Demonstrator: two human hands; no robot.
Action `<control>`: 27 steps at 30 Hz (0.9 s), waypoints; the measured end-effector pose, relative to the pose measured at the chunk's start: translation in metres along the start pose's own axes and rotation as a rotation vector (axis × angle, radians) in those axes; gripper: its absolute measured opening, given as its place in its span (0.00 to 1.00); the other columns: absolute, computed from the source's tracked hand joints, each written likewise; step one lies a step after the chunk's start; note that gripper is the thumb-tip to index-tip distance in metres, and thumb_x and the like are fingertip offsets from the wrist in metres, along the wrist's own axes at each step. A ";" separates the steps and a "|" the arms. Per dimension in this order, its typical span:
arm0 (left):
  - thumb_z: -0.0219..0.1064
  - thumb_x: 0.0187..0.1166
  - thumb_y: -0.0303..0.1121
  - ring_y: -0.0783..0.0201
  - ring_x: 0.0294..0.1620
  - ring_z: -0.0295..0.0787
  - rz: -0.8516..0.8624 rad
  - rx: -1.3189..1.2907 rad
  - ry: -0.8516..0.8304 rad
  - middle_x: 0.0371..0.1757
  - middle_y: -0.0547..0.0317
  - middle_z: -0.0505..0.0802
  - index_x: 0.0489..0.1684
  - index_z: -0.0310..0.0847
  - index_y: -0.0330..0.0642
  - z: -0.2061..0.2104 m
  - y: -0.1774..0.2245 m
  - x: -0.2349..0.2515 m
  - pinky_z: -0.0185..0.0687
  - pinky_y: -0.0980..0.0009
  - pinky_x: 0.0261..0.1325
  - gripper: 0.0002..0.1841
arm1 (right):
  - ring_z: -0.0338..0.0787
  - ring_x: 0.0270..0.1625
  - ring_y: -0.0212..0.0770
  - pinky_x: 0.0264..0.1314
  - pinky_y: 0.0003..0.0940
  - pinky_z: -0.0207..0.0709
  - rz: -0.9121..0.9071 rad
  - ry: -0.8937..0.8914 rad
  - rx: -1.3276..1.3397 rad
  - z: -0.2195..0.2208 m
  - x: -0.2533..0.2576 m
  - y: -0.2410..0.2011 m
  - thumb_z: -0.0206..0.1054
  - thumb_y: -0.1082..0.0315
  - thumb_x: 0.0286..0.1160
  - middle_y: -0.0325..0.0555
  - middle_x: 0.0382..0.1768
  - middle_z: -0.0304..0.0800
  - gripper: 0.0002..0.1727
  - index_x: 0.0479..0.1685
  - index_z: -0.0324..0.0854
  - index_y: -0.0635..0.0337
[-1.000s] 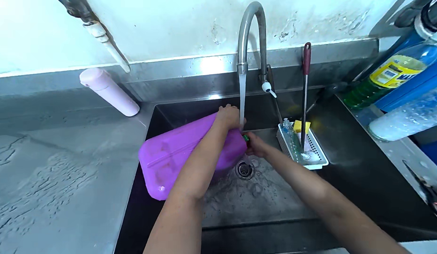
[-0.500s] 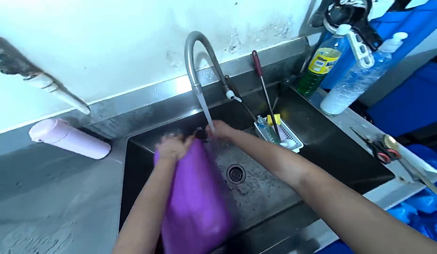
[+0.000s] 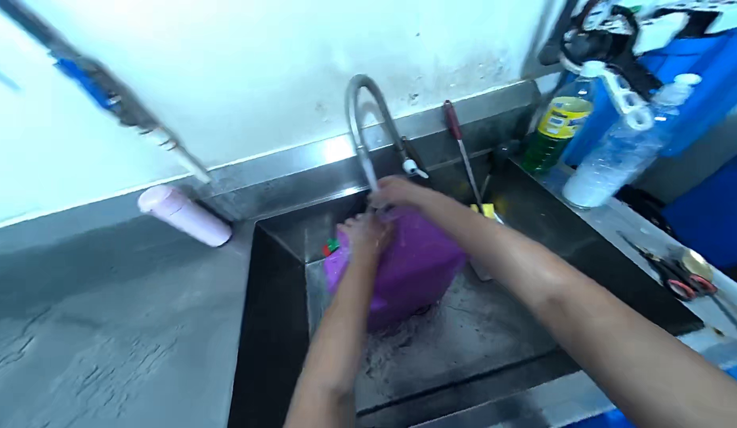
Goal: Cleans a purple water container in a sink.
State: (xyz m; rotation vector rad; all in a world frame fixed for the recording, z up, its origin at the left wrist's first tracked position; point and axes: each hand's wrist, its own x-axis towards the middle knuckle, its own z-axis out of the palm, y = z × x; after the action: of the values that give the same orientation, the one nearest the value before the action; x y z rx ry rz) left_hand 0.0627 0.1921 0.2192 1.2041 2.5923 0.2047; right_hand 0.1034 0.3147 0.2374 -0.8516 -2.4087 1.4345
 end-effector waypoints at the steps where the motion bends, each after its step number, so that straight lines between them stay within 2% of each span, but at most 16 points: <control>1: 0.59 0.83 0.61 0.31 0.82 0.69 -0.022 -0.011 -0.019 0.76 0.34 0.82 0.75 0.80 0.43 0.001 0.009 -0.004 0.46 0.25 0.83 0.34 | 0.86 0.64 0.70 0.69 0.69 0.76 0.029 0.167 0.003 -0.014 0.017 0.033 0.78 0.62 0.70 0.76 0.62 0.84 0.36 0.74 0.72 0.76; 2: 0.57 0.83 0.63 0.33 0.84 0.67 -0.023 -0.017 -0.043 0.78 0.36 0.81 0.77 0.79 0.45 0.003 0.014 -0.006 0.42 0.25 0.85 0.35 | 0.81 0.72 0.72 0.75 0.70 0.72 0.059 0.241 0.087 -0.028 0.033 0.058 0.79 0.65 0.68 0.77 0.70 0.78 0.42 0.82 0.64 0.73; 3: 0.54 0.84 0.64 0.33 0.86 0.65 -0.015 -0.026 -0.058 0.80 0.37 0.79 0.79 0.78 0.48 0.005 0.013 -0.006 0.40 0.25 0.85 0.35 | 0.79 0.75 0.66 0.76 0.64 0.72 0.111 0.232 0.230 -0.039 0.041 0.074 0.74 0.67 0.73 0.71 0.74 0.77 0.39 0.84 0.62 0.67; 5: 0.53 0.84 0.65 0.33 0.87 0.64 -0.023 -0.083 -0.063 0.81 0.36 0.78 0.80 0.77 0.48 0.005 -0.009 -0.010 0.41 0.25 0.86 0.36 | 0.78 0.77 0.50 0.75 0.49 0.73 0.224 0.023 0.387 -0.063 0.032 0.085 0.55 0.57 0.90 0.54 0.79 0.75 0.28 0.85 0.64 0.57; 7: 0.53 0.85 0.65 0.34 0.85 0.68 -0.061 -0.135 -0.037 0.79 0.34 0.80 0.79 0.77 0.43 -0.002 -0.048 -0.023 0.50 0.27 0.84 0.37 | 0.83 0.68 0.43 0.62 0.46 0.76 0.271 -0.096 0.217 -0.062 0.010 0.081 0.48 0.44 0.91 0.48 0.73 0.81 0.29 0.80 0.69 0.52; 8: 0.53 0.85 0.64 0.34 0.84 0.70 -0.086 -0.156 -0.034 0.77 0.33 0.81 0.78 0.77 0.40 -0.006 -0.067 -0.034 0.53 0.27 0.83 0.38 | 0.83 0.61 0.45 0.57 0.49 0.77 0.243 -0.114 0.037 -0.042 -0.004 0.069 0.44 0.41 0.92 0.52 0.65 0.82 0.32 0.78 0.69 0.56; 9: 0.53 0.85 0.64 0.34 0.83 0.70 -0.120 -0.173 -0.044 0.76 0.31 0.81 0.78 0.76 0.36 -0.012 -0.082 -0.048 0.57 0.28 0.81 0.39 | 0.82 0.67 0.54 0.66 0.57 0.76 0.186 -0.145 -0.132 -0.017 -0.015 0.050 0.43 0.42 0.93 0.63 0.68 0.80 0.35 0.81 0.66 0.63; 11: 0.56 0.86 0.62 0.35 0.78 0.76 -0.177 -0.220 -0.111 0.72 0.30 0.83 0.75 0.75 0.30 -0.025 -0.098 -0.093 0.69 0.33 0.74 0.39 | 0.73 0.78 0.76 0.79 0.72 0.62 -0.004 -0.166 -0.394 0.031 -0.012 0.011 0.51 0.46 0.93 0.86 0.74 0.70 0.40 0.83 0.58 0.79; 13: 0.60 0.86 0.57 0.37 0.71 0.83 -0.148 -0.229 -0.237 0.67 0.30 0.86 0.71 0.77 0.26 -0.037 -0.112 -0.141 0.77 0.37 0.68 0.35 | 0.71 0.78 0.83 0.77 0.80 0.57 -0.232 -0.253 -0.579 0.071 0.015 -0.035 0.52 0.49 0.93 0.89 0.72 0.70 0.38 0.78 0.63 0.83; 16: 0.60 0.86 0.58 0.34 0.75 0.79 -0.088 -0.201 -0.331 0.72 0.30 0.84 0.68 0.82 0.29 -0.027 -0.167 -0.188 0.71 0.33 0.72 0.34 | 0.66 0.82 0.81 0.72 0.91 0.48 -0.646 -0.524 -0.768 0.123 0.019 -0.094 0.70 0.51 0.80 0.75 0.77 0.74 0.33 0.79 0.76 0.64; 18: 0.61 0.87 0.54 0.32 0.85 0.66 -0.209 -0.218 -0.162 0.85 0.33 0.72 0.74 0.79 0.33 -0.022 -0.236 -0.200 0.61 0.29 0.79 0.32 | 0.67 0.84 0.74 0.76 0.89 0.43 -0.817 -0.597 -0.871 0.148 0.010 -0.113 0.80 0.42 0.64 0.63 0.79 0.76 0.41 0.80 0.79 0.49; 19: 0.61 0.87 0.53 0.33 0.90 0.58 -0.309 -0.251 -0.045 0.90 0.36 0.66 0.79 0.76 0.36 -0.021 -0.275 -0.203 0.54 0.28 0.82 0.31 | 0.72 0.82 0.72 0.78 0.86 0.44 -0.842 -0.584 -0.866 0.153 0.019 -0.112 0.82 0.44 0.61 0.62 0.75 0.81 0.40 0.76 0.82 0.50; 21: 0.57 0.88 0.56 0.36 0.96 0.40 -0.521 -0.305 0.084 0.96 0.43 0.53 0.91 0.61 0.44 -0.013 -0.348 -0.210 0.36 0.24 0.86 0.37 | 0.73 0.80 0.75 0.81 0.83 0.45 -0.698 -0.522 -0.801 0.157 0.059 -0.107 0.76 0.53 0.74 0.71 0.72 0.81 0.31 0.73 0.82 0.61; 22: 0.54 0.88 0.60 0.37 0.97 0.33 -0.584 -0.307 0.112 0.98 0.45 0.48 0.94 0.55 0.49 -0.002 -0.377 -0.216 0.28 0.22 0.86 0.38 | 0.72 0.80 0.76 0.80 0.83 0.46 -0.548 -0.449 -0.778 0.162 0.079 -0.104 0.69 0.50 0.81 0.75 0.72 0.80 0.30 0.73 0.81 0.63; 25: 0.50 0.86 0.64 0.42 0.98 0.30 -0.585 -0.219 0.151 0.98 0.49 0.47 0.96 0.52 0.60 0.022 -0.410 -0.224 0.21 0.23 0.87 0.39 | 0.72 0.77 0.82 0.75 0.87 0.50 -0.274 -0.198 -0.800 0.190 0.097 -0.108 0.57 0.30 0.80 0.84 0.68 0.79 0.45 0.71 0.79 0.69; 27: 0.51 0.86 0.64 0.42 0.98 0.30 -0.574 -0.216 0.138 0.98 0.48 0.48 0.96 0.53 0.59 0.017 -0.410 -0.224 0.21 0.22 0.86 0.39 | 0.76 0.72 0.85 0.72 0.87 0.53 -0.462 -0.241 -0.844 0.202 0.075 -0.117 0.59 0.33 0.81 0.85 0.62 0.82 0.44 0.69 0.80 0.71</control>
State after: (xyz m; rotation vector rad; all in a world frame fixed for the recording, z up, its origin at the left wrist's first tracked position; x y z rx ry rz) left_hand -0.0927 -0.2429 0.1459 0.3577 2.8159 0.4397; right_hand -0.0925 0.1669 0.2278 -0.1871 -3.1393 0.3396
